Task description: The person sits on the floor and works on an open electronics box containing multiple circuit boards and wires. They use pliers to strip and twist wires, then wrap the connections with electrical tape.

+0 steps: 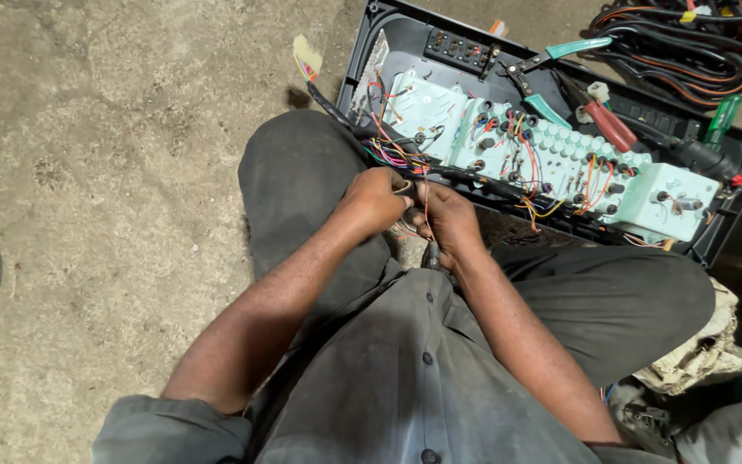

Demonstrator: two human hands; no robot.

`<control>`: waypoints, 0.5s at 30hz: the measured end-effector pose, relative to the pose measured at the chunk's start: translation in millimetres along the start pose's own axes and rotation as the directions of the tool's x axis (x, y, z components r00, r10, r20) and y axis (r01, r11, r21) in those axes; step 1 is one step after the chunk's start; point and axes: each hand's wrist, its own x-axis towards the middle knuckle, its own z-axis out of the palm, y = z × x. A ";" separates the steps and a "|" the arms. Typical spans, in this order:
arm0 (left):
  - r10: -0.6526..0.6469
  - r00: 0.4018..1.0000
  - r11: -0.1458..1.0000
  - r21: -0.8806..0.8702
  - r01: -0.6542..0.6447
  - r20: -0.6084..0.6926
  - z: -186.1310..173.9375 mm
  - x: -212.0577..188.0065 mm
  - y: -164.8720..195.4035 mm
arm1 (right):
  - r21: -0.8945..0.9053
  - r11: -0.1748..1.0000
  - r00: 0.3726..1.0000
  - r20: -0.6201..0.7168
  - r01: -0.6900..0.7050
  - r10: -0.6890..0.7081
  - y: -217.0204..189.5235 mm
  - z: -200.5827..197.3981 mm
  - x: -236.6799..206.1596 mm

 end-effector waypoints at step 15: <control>0.203 0.979 0.887 -0.426 -0.175 0.020 -30.3 10.0 -33.9 | -0.199 0.956 0.933 -0.246 0.218 -0.264 -11.7 10.9 -4.2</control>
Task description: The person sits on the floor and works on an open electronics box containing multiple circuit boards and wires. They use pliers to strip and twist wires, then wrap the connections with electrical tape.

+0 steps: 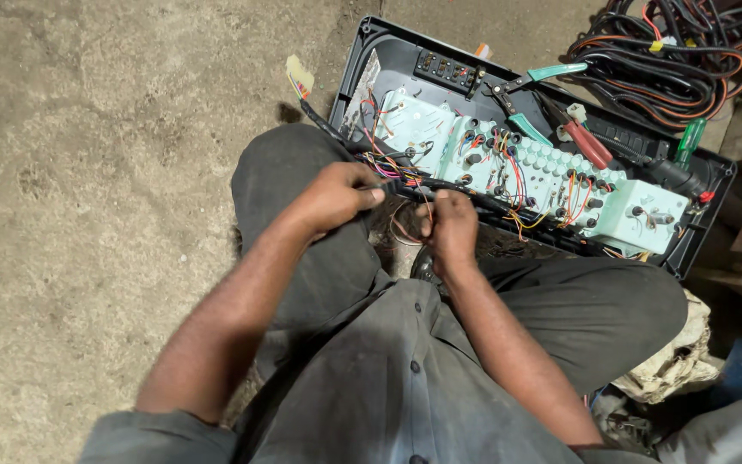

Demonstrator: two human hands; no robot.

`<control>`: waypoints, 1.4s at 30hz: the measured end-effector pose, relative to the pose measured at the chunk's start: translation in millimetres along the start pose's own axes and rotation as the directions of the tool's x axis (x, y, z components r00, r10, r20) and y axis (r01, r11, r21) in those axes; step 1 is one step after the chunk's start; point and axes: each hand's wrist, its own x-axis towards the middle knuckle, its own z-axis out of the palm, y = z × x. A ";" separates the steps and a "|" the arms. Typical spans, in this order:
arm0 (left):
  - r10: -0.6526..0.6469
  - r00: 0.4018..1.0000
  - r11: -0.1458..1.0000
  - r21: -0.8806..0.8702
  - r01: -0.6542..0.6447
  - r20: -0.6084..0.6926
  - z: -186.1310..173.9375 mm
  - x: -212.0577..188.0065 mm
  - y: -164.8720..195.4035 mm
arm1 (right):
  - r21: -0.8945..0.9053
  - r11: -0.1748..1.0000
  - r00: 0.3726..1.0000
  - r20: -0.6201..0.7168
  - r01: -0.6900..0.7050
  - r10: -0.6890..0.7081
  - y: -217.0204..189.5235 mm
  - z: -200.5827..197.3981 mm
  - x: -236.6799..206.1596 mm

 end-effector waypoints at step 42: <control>0.060 0.984 0.997 0.047 -0.053 -0.168 24.8 -4.4 9.2 | -0.332 0.897 0.934 -0.104 0.292 -0.342 13.7 29.6 -2.9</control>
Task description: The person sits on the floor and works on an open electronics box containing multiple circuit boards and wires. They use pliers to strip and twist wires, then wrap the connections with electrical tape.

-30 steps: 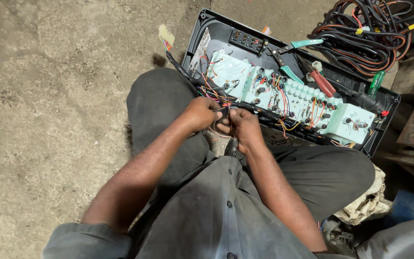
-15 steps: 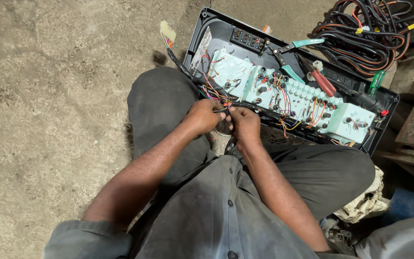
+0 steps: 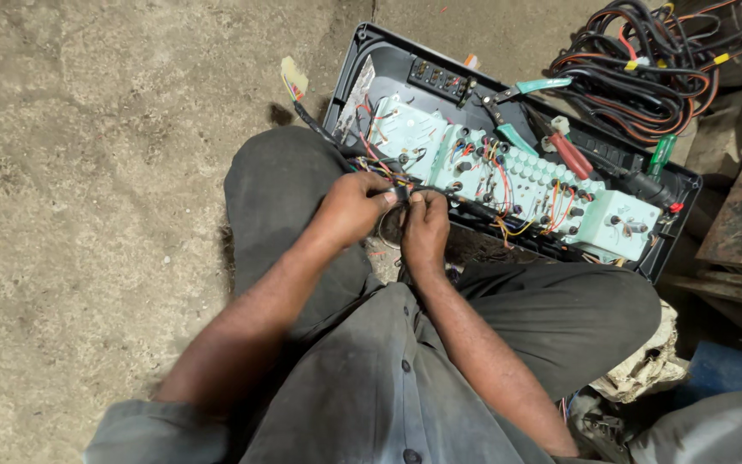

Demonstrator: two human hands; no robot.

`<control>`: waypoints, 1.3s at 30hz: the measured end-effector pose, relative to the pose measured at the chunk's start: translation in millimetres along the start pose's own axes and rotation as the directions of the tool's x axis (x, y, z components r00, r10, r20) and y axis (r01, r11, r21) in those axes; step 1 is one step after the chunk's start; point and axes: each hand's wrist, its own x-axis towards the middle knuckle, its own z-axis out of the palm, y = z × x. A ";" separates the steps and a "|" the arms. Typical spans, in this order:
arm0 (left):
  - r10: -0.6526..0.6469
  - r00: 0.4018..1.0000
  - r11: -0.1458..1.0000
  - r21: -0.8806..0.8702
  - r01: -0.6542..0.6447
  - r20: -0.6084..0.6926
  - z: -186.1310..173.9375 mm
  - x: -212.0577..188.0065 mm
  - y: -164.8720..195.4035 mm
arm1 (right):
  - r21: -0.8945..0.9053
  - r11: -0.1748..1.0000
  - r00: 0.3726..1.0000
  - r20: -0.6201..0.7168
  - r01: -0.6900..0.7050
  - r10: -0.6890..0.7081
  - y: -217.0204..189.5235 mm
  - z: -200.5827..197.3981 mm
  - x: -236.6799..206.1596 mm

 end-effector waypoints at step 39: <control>0.076 0.996 0.974 0.213 -0.082 0.036 -0.9 11.2 -11.6 | -0.212 0.908 0.930 0.142 0.362 -0.338 3.5 -20.5 -1.3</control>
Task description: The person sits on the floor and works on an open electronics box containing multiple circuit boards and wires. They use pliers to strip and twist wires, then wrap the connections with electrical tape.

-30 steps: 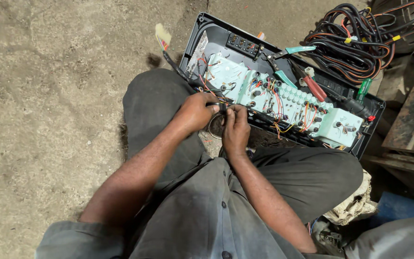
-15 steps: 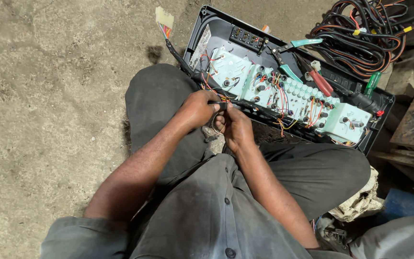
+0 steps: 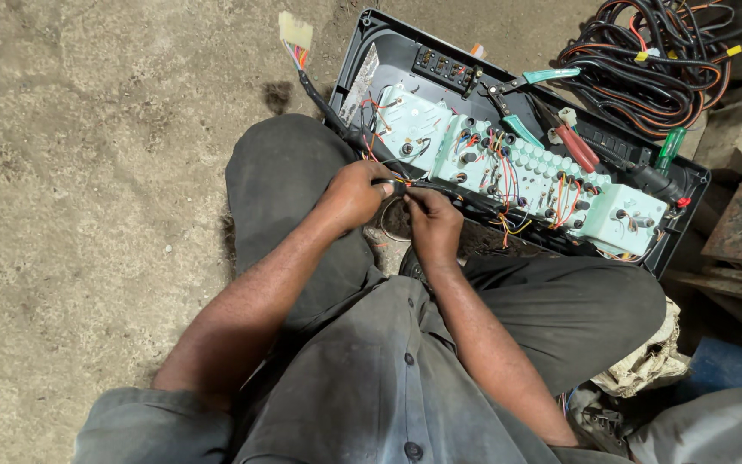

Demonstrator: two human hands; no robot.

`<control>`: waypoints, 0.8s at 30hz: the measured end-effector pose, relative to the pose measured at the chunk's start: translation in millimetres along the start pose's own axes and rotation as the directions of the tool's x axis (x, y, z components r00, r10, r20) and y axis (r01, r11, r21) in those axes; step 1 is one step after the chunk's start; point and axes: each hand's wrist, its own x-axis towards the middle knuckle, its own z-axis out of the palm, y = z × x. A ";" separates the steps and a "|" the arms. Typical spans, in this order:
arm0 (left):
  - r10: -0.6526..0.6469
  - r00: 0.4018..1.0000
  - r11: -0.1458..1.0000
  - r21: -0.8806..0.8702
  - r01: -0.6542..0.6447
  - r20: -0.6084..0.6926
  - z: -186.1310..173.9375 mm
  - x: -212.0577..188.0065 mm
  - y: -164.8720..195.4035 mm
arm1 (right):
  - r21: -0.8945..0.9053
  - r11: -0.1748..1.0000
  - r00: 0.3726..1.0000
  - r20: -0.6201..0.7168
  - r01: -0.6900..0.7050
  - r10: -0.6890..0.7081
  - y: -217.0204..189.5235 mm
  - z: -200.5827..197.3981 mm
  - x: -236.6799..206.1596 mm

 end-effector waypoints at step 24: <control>-0.067 0.996 0.995 -0.074 0.063 -0.051 13.7 -0.9 6.2 | -0.332 0.927 0.984 0.107 0.173 -0.145 14.3 -4.8 1.9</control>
